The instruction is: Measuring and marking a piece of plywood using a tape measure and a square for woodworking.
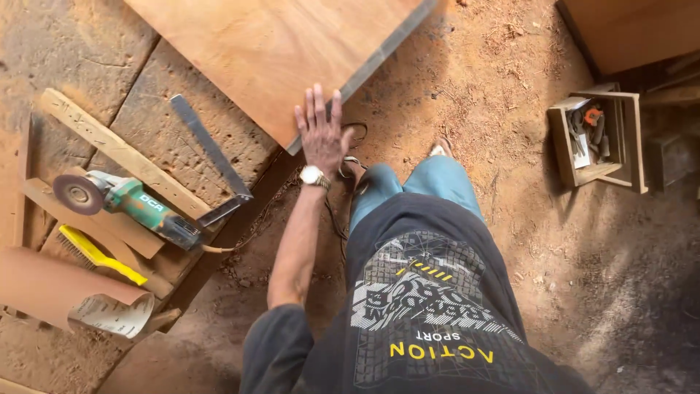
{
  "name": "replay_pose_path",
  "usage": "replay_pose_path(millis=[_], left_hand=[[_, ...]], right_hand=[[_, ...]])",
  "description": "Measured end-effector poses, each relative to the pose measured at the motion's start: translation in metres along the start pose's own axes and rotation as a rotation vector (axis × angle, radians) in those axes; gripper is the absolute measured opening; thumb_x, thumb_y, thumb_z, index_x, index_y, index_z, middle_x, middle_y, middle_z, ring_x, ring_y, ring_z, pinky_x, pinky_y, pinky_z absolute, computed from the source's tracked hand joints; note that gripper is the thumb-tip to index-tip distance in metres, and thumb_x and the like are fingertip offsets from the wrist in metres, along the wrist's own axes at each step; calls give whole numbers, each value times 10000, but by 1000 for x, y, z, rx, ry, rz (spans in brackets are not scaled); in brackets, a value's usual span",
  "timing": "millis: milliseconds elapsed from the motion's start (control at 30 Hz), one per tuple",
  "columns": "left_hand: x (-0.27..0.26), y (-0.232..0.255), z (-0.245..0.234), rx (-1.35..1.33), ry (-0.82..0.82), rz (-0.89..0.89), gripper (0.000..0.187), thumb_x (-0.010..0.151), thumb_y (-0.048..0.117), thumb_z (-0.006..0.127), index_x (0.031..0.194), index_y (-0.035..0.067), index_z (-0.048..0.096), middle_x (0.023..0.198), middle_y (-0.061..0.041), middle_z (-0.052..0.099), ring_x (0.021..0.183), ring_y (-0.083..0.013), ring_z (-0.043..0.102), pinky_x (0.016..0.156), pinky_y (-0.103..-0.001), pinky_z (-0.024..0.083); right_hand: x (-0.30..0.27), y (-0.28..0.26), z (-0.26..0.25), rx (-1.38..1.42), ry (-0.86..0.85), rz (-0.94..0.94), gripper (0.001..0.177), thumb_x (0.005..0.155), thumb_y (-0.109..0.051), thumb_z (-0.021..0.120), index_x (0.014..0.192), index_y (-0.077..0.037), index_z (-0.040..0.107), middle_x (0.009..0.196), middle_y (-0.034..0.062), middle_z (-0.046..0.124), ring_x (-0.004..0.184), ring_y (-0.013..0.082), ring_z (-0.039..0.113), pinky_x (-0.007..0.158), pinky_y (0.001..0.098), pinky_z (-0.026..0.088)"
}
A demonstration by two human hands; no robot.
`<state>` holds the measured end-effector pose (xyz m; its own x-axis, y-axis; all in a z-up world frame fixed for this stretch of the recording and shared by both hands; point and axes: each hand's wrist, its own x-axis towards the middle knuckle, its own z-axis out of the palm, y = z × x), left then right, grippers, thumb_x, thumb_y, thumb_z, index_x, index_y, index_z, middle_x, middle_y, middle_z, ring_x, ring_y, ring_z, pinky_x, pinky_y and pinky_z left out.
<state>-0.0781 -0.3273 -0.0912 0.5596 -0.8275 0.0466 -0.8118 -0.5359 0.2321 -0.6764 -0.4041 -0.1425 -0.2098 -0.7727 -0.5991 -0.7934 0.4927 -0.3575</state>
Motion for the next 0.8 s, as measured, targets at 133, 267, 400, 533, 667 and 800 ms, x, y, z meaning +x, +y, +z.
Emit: replay_pose_path(millis=[133,267,400,533,667,800], left_hand=[[18,4,30,205,85,-4,1195,802,580,864,1676,226,130,1735,-160,35,1610,-335,63,1276,-659,64],[17,27,23,223,37,-131,1217,740,647,878,1645,210,190,1698,-166,63,1561,-368,58,1163,-789,77],[38,73,20,239,-15,-255,1208,761,657,873,1652,153,231,1710,-180,104,1566,-406,74,1145,-807,128],[41,95,24,291,-122,-472,1327,748,750,858,1641,6,219,1705,-248,133,1567,-458,85,1134,-839,151],[59,97,30,384,-306,-602,1482,688,827,817,1687,22,75,1760,-257,67,1607,-447,41,1163,-822,186],[88,124,19,288,-430,-763,1622,600,930,776,1691,20,-8,1761,-259,15,1629,-441,45,1155,-813,229]], right_hand=[[60,71,-6,97,-119,139,289,1119,-250,477,1203,-8,611,813,72,483,679,194,439,585,338,358],[91,32,-27,444,-122,220,150,1052,-216,522,1129,-110,595,712,14,526,535,127,470,428,311,383],[159,97,-35,467,-73,67,142,981,-152,614,1097,-112,542,736,40,595,537,114,535,430,297,423],[243,221,-24,150,-125,-180,168,904,-164,764,985,-64,656,832,65,688,726,153,636,643,309,510],[281,250,-31,7,-145,25,103,834,-130,774,820,-69,692,774,86,713,708,205,675,659,368,529],[316,199,-63,49,-90,194,182,754,-192,797,803,-81,662,740,88,675,692,237,658,651,409,523]])
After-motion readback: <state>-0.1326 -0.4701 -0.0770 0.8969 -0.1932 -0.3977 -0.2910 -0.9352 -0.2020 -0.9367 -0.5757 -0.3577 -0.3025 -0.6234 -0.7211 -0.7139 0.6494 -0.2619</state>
